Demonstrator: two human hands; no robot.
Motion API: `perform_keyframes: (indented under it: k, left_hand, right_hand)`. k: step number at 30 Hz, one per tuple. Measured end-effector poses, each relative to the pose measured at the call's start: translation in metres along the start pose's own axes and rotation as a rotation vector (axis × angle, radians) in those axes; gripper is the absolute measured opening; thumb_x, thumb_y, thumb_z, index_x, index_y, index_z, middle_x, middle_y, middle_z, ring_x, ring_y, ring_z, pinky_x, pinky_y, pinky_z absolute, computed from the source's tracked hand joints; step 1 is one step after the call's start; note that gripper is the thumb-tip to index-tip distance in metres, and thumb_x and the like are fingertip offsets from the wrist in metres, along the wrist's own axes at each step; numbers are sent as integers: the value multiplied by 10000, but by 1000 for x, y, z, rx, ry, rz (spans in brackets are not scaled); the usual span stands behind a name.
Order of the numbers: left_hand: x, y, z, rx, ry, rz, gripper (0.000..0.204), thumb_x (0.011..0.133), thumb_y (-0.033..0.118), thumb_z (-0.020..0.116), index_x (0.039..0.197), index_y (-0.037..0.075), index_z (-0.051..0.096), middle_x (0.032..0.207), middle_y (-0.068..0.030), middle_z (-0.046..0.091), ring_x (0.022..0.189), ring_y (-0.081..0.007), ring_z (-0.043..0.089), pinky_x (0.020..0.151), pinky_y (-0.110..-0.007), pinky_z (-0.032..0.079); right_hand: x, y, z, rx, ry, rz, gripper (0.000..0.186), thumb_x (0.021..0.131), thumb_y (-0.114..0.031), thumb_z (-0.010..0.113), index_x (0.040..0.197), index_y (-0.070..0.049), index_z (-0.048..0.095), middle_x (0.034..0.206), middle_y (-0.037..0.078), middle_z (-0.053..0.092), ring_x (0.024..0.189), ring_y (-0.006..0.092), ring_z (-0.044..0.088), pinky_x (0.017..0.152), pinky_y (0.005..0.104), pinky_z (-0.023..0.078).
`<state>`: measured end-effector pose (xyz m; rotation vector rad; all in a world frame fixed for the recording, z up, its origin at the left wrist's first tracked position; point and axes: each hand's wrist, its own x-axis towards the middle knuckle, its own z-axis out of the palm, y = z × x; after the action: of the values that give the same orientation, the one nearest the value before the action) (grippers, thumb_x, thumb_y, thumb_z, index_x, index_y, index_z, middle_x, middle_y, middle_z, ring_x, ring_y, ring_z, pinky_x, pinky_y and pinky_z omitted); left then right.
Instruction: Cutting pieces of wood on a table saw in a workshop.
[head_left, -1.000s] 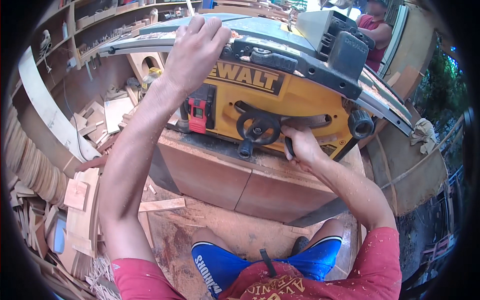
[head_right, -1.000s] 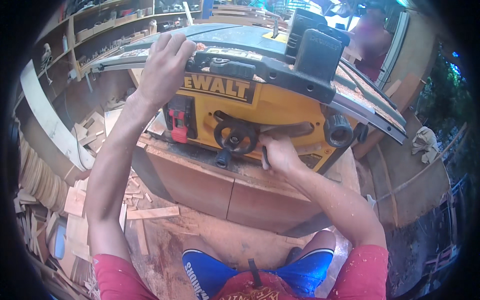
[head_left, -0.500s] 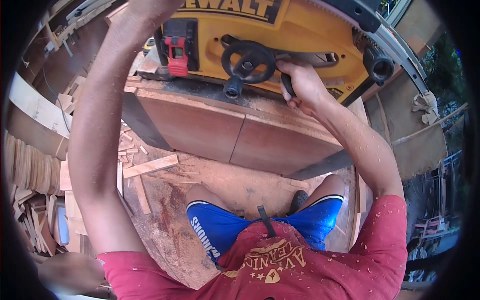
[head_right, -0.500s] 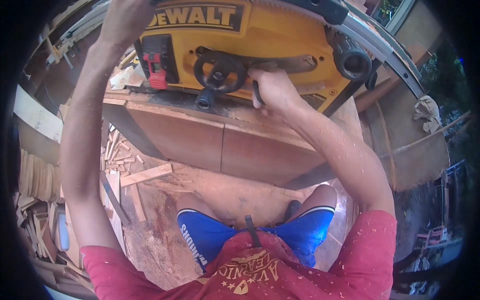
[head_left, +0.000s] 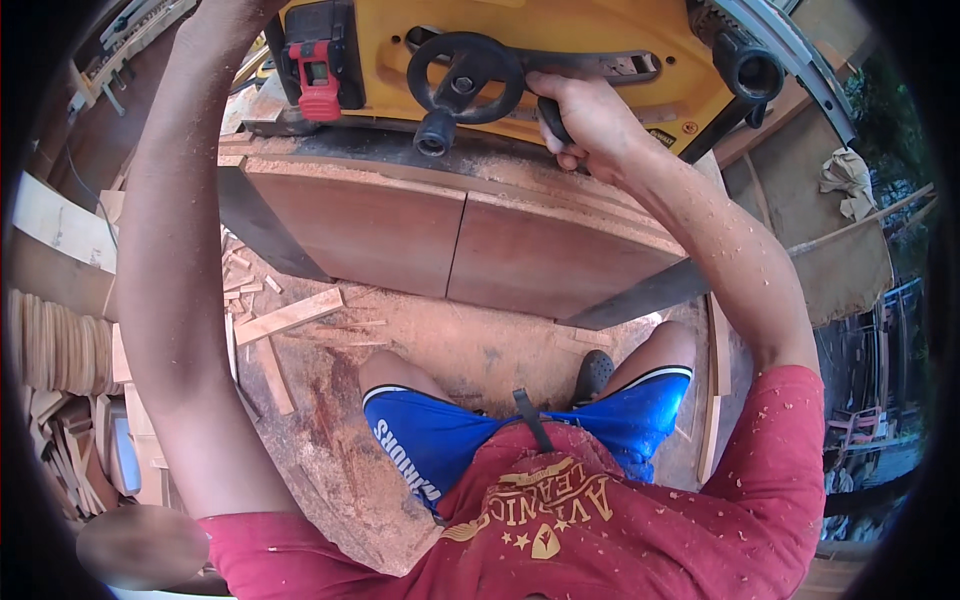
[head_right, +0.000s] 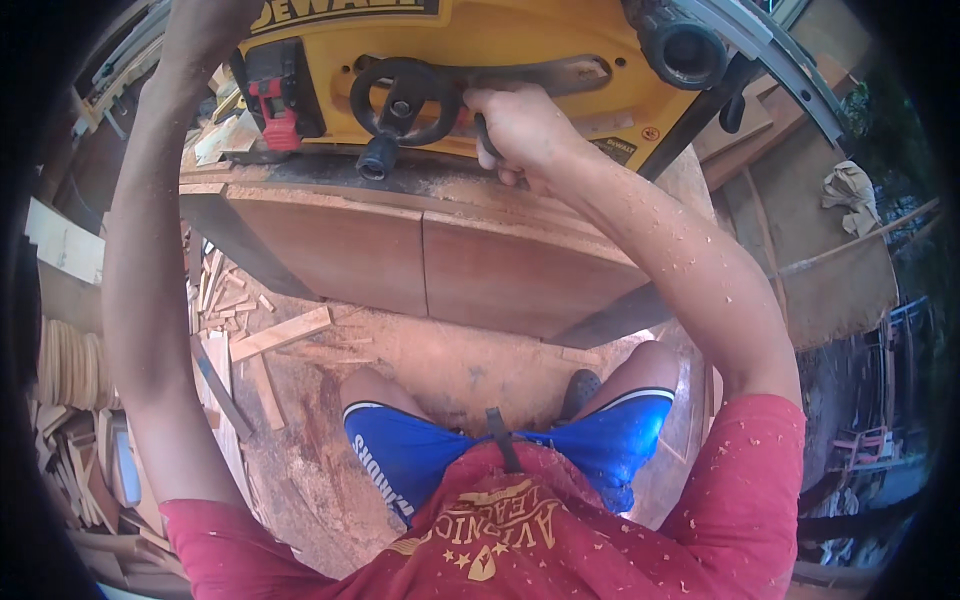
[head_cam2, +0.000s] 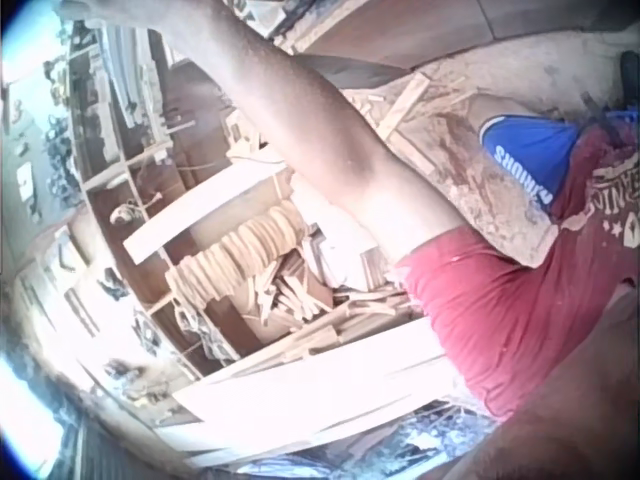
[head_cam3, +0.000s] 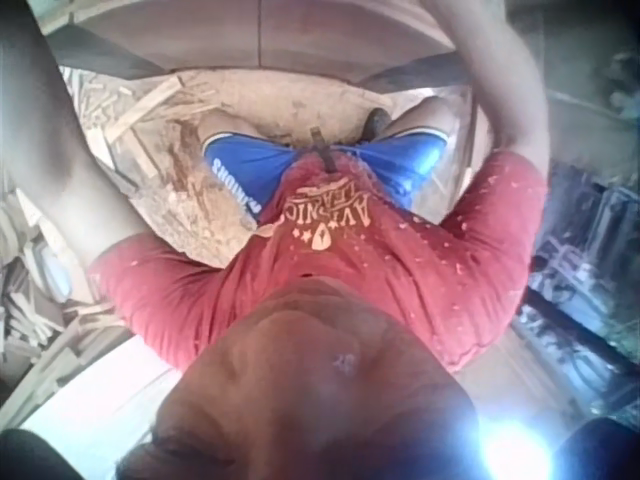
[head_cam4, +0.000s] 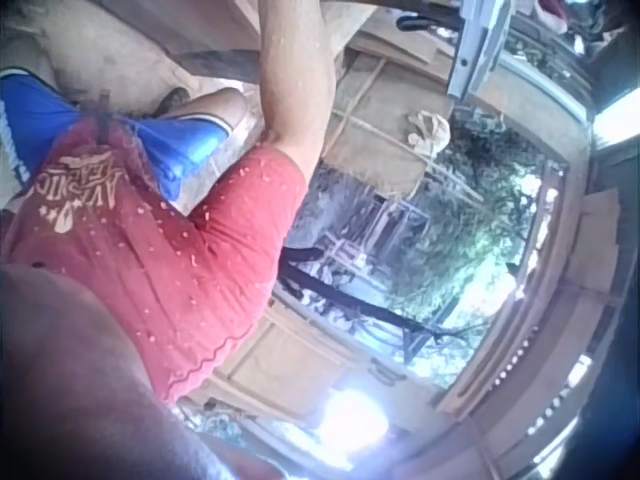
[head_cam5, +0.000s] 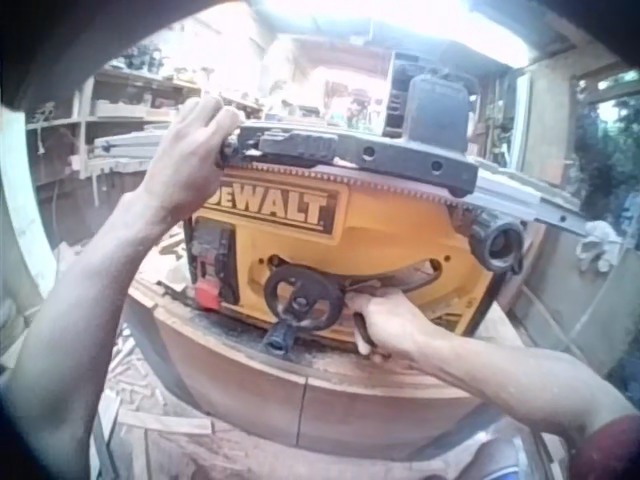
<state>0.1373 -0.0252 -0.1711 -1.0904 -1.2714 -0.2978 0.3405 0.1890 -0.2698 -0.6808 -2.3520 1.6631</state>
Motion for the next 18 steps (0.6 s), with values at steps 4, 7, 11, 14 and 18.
perform_keyframes:
  k: [4,7,11,14,18]
  left_hand:
    - [-3,-4,1,8,-18,-6,322,724,-88,598,1016,44,583,1001,-158,559,969,-388,543,852,-463,456]
    - [-1,0,-1,-22,8,-11,321,721,-89,594,1012,46,585,1008,-157,562,968,-389,539,866,-470,449]
    - [-2,0,1,2,-22,-45,315,726,-85,593,1012,47,586,1019,-158,566,975,-389,538,880,-473,443]
    - [-4,-2,1,11,-31,-55,331,730,-83,593,1032,51,597,1027,-159,571,993,-389,542,889,-470,444]
    - [-3,-2,3,-15,-4,-47,351,743,-79,586,1065,57,610,1028,-161,578,1014,-389,545,905,-469,446]
  right_hand:
    - [0,-1,3,2,-16,-26,328,1052,-280,490,1215,-12,588,526,29,452,399,129,374,382,299,327]
    - [-1,-1,0,-3,-23,-25,325,1052,-282,495,1221,-17,581,535,21,439,417,125,379,392,303,321]
    - [-3,0,-3,-28,-20,-45,376,1035,-292,487,1200,9,639,663,35,498,549,141,469,427,328,343]
    - [-2,1,-5,-40,-55,-60,375,1036,-301,492,1201,6,631,666,20,481,553,134,468,432,320,340]
    - [-4,-2,-8,-46,-62,-29,359,1033,-304,501,1168,-1,639,666,14,472,559,131,478,432,309,341]
